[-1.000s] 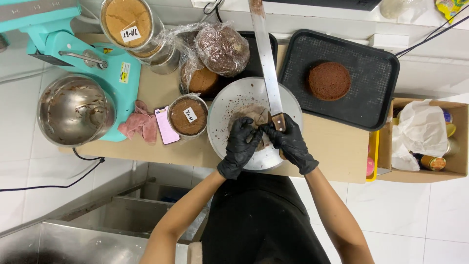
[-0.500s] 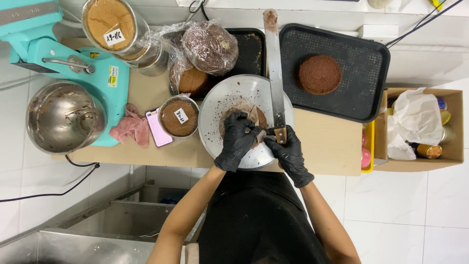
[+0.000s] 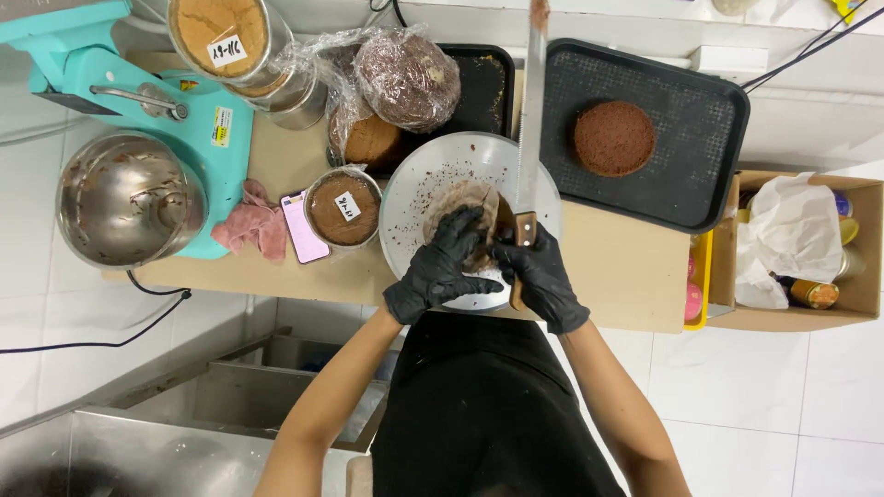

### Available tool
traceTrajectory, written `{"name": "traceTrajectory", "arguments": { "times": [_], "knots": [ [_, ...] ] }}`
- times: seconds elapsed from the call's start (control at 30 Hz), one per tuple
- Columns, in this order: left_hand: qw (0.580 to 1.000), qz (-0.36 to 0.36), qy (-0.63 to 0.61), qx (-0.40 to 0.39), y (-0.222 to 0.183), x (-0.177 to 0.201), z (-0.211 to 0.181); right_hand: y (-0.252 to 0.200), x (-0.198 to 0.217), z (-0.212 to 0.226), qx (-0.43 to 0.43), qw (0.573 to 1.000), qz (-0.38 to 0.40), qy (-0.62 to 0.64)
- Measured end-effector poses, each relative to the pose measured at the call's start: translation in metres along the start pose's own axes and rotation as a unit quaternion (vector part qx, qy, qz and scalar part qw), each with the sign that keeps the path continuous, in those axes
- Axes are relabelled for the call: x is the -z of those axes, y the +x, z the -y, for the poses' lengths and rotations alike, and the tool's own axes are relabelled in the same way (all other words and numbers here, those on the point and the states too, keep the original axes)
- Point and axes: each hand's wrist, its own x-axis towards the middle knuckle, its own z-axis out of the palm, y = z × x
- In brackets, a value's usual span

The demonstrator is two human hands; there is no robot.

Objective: Slicing round sponge cakes into horizontal layers using a serrated knife.

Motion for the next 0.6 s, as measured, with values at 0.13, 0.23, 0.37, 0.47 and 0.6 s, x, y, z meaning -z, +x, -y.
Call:
{"name": "traceTrajectory", "arguments": {
  "times": [0.13,0.23,0.37,0.47,0.6],
  "knots": [
    [0.997,-0.073,-0.021,-0.005,-0.005,-0.031,0.022,0.008,-0.008,0.002,0.016,0.999,0.038,-0.008],
    [0.993,-0.096,-0.060,0.018,-0.007,-0.042,0.032,0.013,0.004,-0.003,0.047,0.997,0.050,-0.041],
    [0.946,-0.148,-0.250,0.143,-0.002,-0.032,0.029,0.021,0.002,-0.031,0.111,0.994,0.000,-0.012],
    [0.892,-0.162,-0.369,0.207,-0.007,-0.033,0.039,0.027,-0.003,-0.057,0.184,0.978,-0.055,-0.086],
    [0.778,-0.210,-0.525,0.272,-0.029,-0.022,0.058,0.024,-0.006,-0.057,0.209,0.944,-0.104,-0.235]
  ]
}}
